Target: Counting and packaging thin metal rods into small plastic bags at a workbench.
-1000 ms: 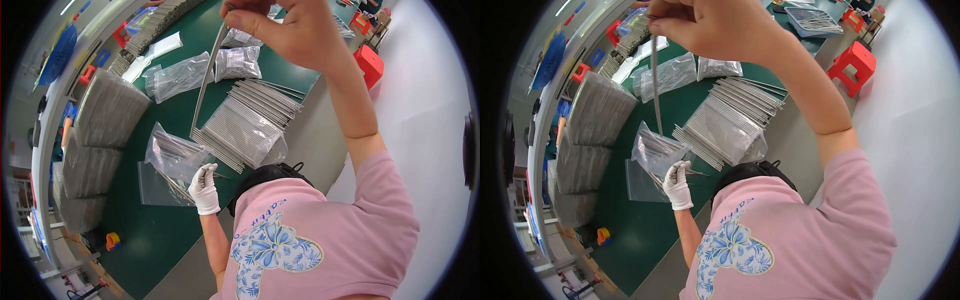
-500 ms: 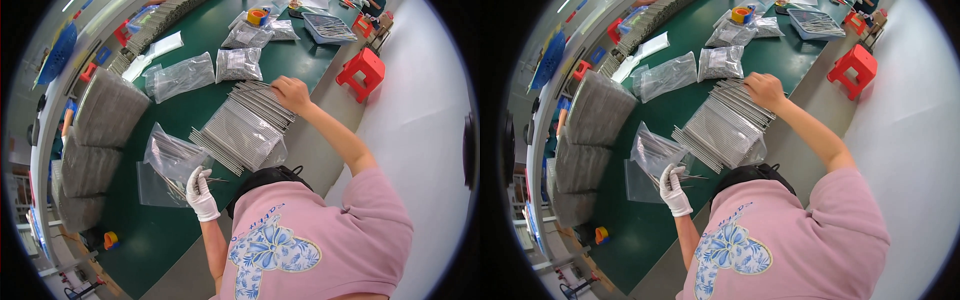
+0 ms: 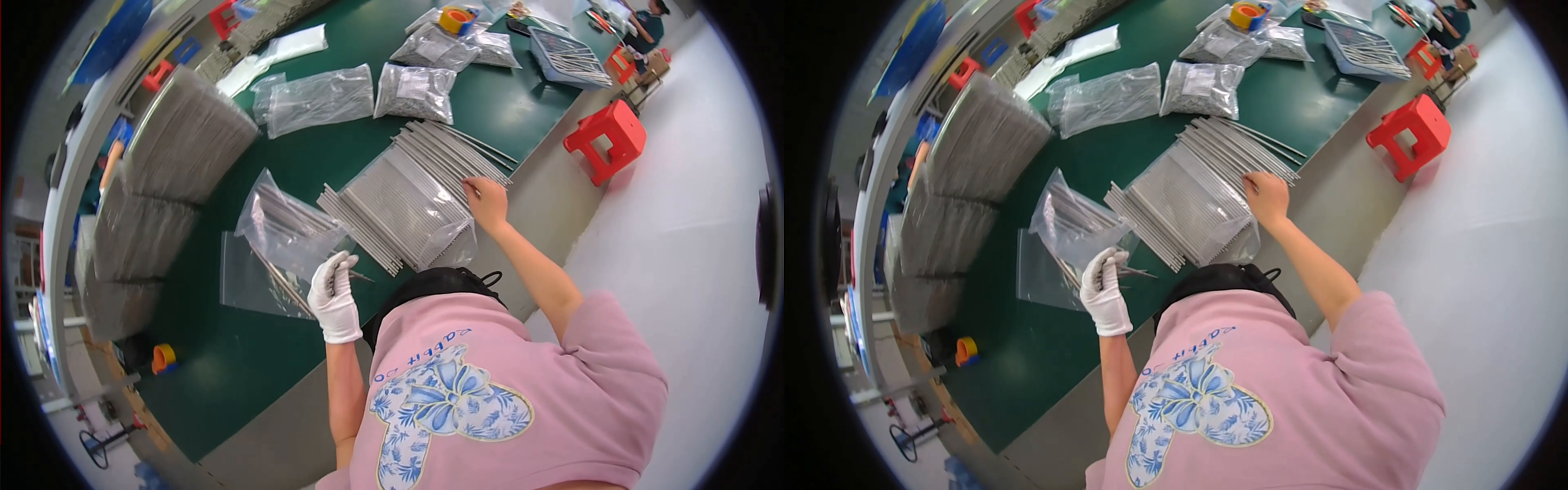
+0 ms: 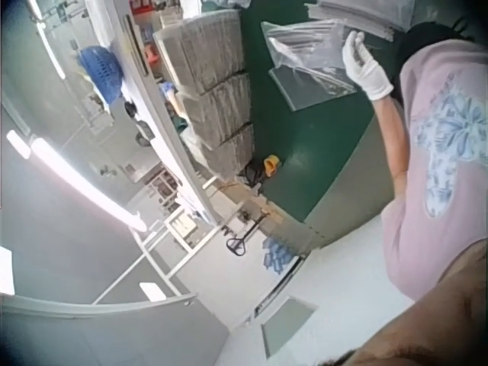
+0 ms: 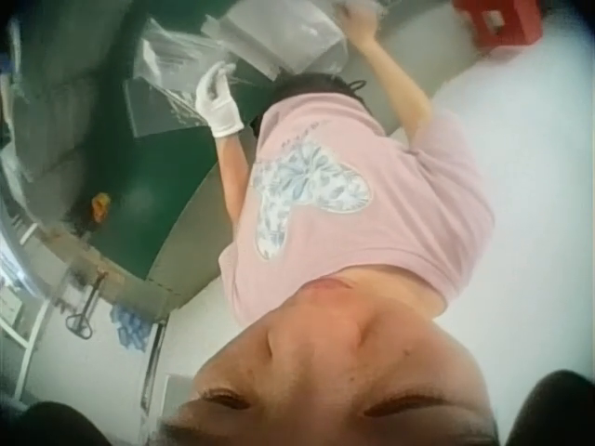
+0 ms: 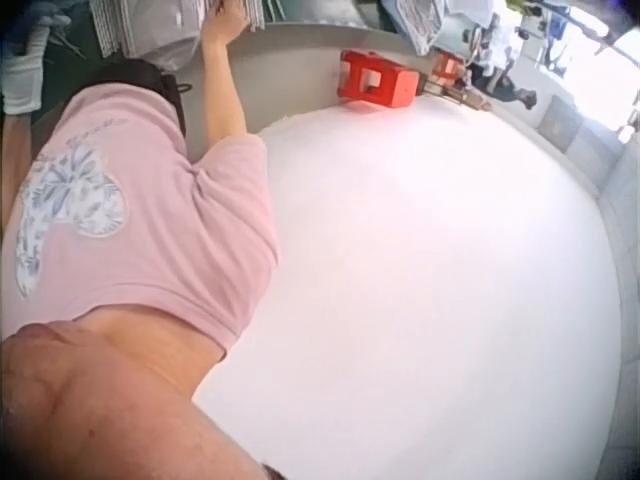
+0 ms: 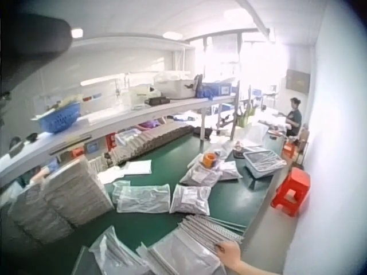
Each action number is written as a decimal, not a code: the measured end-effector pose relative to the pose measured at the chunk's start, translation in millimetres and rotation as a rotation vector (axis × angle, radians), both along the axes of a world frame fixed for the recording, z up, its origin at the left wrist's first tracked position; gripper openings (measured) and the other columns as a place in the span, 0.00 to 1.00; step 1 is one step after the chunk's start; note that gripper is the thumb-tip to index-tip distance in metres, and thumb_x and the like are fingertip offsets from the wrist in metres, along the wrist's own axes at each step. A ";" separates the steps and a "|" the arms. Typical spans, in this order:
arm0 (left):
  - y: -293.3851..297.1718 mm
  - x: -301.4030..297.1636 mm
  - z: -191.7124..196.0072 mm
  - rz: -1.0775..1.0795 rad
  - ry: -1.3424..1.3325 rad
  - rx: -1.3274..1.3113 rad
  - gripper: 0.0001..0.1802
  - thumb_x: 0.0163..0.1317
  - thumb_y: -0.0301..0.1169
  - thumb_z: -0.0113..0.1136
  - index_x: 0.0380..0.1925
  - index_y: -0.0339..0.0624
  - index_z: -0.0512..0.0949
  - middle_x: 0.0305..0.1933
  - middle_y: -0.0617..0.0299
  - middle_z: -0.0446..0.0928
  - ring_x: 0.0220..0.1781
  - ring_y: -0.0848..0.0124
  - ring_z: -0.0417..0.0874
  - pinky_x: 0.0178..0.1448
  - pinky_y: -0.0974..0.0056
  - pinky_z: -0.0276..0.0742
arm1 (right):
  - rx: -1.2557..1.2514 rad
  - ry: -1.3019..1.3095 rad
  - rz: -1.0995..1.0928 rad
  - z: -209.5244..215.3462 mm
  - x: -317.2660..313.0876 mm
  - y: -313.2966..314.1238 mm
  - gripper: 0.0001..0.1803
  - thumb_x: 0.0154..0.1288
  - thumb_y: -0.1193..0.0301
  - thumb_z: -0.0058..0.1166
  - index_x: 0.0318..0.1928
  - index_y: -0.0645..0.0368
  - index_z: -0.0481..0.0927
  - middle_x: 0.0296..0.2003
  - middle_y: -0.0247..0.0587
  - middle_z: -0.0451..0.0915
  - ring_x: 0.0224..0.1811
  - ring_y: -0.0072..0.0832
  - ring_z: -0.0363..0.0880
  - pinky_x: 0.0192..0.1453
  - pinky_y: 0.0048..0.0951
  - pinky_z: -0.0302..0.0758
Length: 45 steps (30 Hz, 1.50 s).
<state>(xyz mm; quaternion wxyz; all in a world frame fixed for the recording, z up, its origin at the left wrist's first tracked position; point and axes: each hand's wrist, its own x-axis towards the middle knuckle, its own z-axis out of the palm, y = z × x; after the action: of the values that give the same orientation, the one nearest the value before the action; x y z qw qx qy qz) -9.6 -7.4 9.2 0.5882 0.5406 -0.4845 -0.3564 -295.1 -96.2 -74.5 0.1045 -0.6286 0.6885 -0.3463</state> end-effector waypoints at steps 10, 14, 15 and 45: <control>0.2 -3.4 5.6 0.004 -0.218 -0.211 0.11 0.51 0.17 0.57 0.36 0.39 0.74 0.32 0.58 0.77 0.32 0.70 0.79 0.38 0.71 0.73 | -0.066 -0.504 1.044 157.7 147.1 16.2 0.07 0.51 0.82 0.53 0.33 0.64 0.78 0.28 0.40 0.78 0.28 0.28 0.76 0.30 0.22 0.71; 3.9 -1.5 2.6 0.004 -0.204 -0.204 0.13 0.49 0.17 0.58 0.36 0.39 0.72 0.32 0.57 0.77 0.32 0.68 0.79 0.37 0.70 0.74 | -0.023 -0.454 1.083 157.1 153.3 16.0 0.06 0.50 0.82 0.53 0.32 0.64 0.78 0.27 0.41 0.78 0.28 0.29 0.77 0.31 0.22 0.72; 4.4 -1.6 0.6 0.015 -0.223 -0.197 0.13 0.49 0.17 0.58 0.36 0.39 0.72 0.32 0.56 0.77 0.31 0.67 0.79 0.36 0.69 0.74 | -0.028 -0.460 1.078 154.7 154.3 16.4 0.06 0.51 0.82 0.53 0.32 0.64 0.78 0.27 0.41 0.78 0.28 0.29 0.77 0.30 0.22 0.71; 5.3 -1.0 1.3 0.017 -0.223 -0.198 0.11 0.48 0.20 0.61 0.33 0.38 0.74 0.29 0.56 0.76 0.28 0.63 0.78 0.32 0.68 0.73 | -0.099 -0.227 1.067 160.3 154.6 22.1 0.04 0.48 0.79 0.54 0.27 0.60 0.77 0.23 0.40 0.77 0.23 0.35 0.76 0.26 0.28 0.71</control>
<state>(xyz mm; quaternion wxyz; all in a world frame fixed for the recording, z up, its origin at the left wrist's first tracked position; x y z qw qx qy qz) -10.6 -2.1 10.6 0.5842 0.5202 -0.5751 -0.2393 -140.6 -74.1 85.8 0.3097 -0.8533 0.2415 -0.3430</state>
